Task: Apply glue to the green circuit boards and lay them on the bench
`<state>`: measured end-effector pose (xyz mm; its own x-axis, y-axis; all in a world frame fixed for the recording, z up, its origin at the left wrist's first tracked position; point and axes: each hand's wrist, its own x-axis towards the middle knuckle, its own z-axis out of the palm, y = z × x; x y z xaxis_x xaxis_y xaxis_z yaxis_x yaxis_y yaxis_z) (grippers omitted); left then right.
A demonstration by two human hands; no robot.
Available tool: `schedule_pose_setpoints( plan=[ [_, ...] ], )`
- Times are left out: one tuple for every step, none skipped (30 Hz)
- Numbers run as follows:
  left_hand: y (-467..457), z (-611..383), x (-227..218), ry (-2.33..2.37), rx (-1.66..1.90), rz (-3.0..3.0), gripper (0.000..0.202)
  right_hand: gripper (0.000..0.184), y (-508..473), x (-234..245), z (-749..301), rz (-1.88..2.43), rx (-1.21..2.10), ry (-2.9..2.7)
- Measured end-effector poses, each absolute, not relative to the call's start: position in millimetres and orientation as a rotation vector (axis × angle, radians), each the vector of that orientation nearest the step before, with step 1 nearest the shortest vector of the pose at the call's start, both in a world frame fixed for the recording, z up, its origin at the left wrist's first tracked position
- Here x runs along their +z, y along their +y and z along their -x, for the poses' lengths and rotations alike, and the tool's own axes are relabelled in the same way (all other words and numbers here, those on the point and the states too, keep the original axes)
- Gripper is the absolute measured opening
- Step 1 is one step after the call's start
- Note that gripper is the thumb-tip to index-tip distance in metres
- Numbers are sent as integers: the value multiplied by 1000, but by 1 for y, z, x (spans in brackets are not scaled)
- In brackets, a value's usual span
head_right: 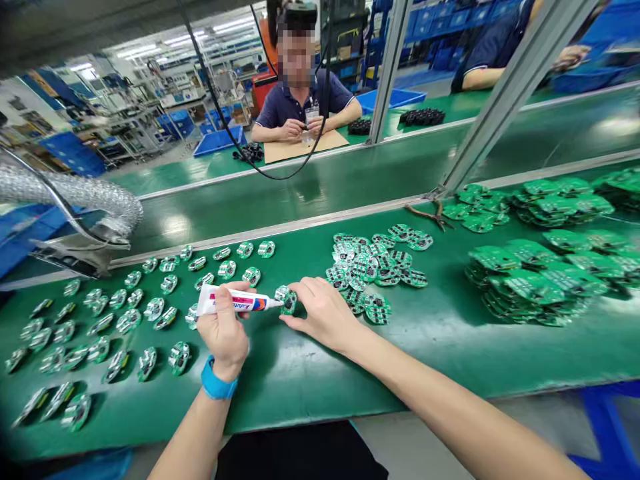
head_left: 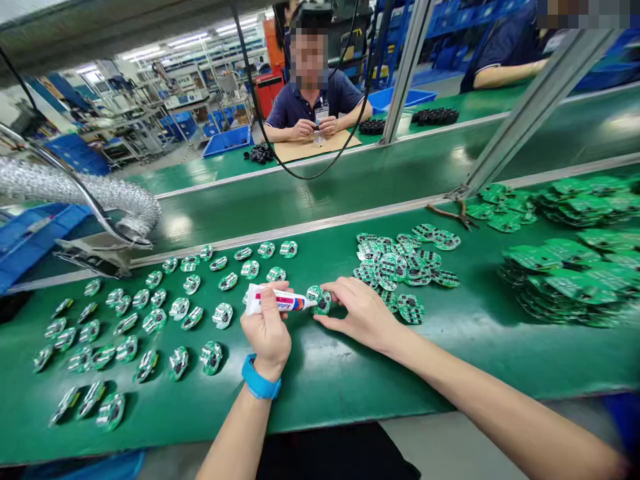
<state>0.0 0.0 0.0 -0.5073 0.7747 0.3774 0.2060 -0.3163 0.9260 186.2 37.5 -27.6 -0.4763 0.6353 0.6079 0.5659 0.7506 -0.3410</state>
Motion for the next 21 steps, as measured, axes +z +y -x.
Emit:
schedule_pose_setpoints(
  plan=[
    [0, 0, 0, 1527, 1879, -1249, 55, 46, 37, -27, -187, 895, 124, -2200],
    [1, 0, 0, 1538, 1880, -1252, 55, 46, 37, -27, -187, 894, 129, -2201],
    [1, 0, 0, 1551, 1882, -1256, 55, 45, 37, -26, -188, 893, 132, -2201],
    [1, 1, 0, 1564, 1885, -1263, 55, 44, 37, -26, -188, 892, 135, -2200],
    [2, 2, 0, 1582, 1889, -1274, 54, 44, 37, -26, -188, 891, 136, -2196],
    [2, 3, -1, 1598, 1892, -1287, 54, 43, 37, -26, -189, 890, 136, -2193],
    [2, 4, -2, 1609, 1896, -1299, 54, 42, 37, -26, -189, 890, 137, -2191],
    [2, 4, -2, 1614, 1900, -1310, 54, 41, 37, -26, -189, 889, 136, -2191],
    [3, 5, -3, 1616, 1904, -1316, 54, 41, 37, -26, -189, 891, 134, -2190],
    [3, 6, -3, 1617, 1909, -1318, 54, 40, 37, -26, -188, 891, 129, -2189],
    [4, 6, -3, 1621, 1912, -1317, 54, 40, 37, -26, -188, 891, 125, -2187],
    [4, 6, -3, 1627, 1914, -1313, 54, 40, 37, -26, -188, 889, 122, -2185],
    [4, 6, -3, 1635, 1913, -1310, 55, 40, 37, -26, -188, 887, 120, -2183],
    [5, 6, -3, 1643, 1912, -1305, 56, 41, 37, -26, -188, 884, 117, -2183],
    [5, 6, -3, 1653, 1910, -1298, 57, 42, 37, -26, -188, 882, 116, -2183],
    [5, 6, -2, 1663, 1907, -1290, 57, 43, 36, -26, -188, 879, 115, -2185],
    [5, 6, -2, 1671, 1906, -1281, 58, 44, 36, -25, -188, 876, 115, -2185],
    [5, 5, -1, 1675, 1907, -1271, 59, 45, 36, -25, -187, 873, 116, -2185],
    [5, 5, -1, 1674, 1908, -1263, 59, 45, 36, -24, -187, 870, 118, -2184],
    [5, 5, 0, 1670, 1910, -1258, 59, 45, 36, -24, -187, 868, 121, -2184],
    [5, 5, 0, 1665, 1910, -1256, 59, 44, 36, -24, -187, 868, 124, -2183]
  ],
)
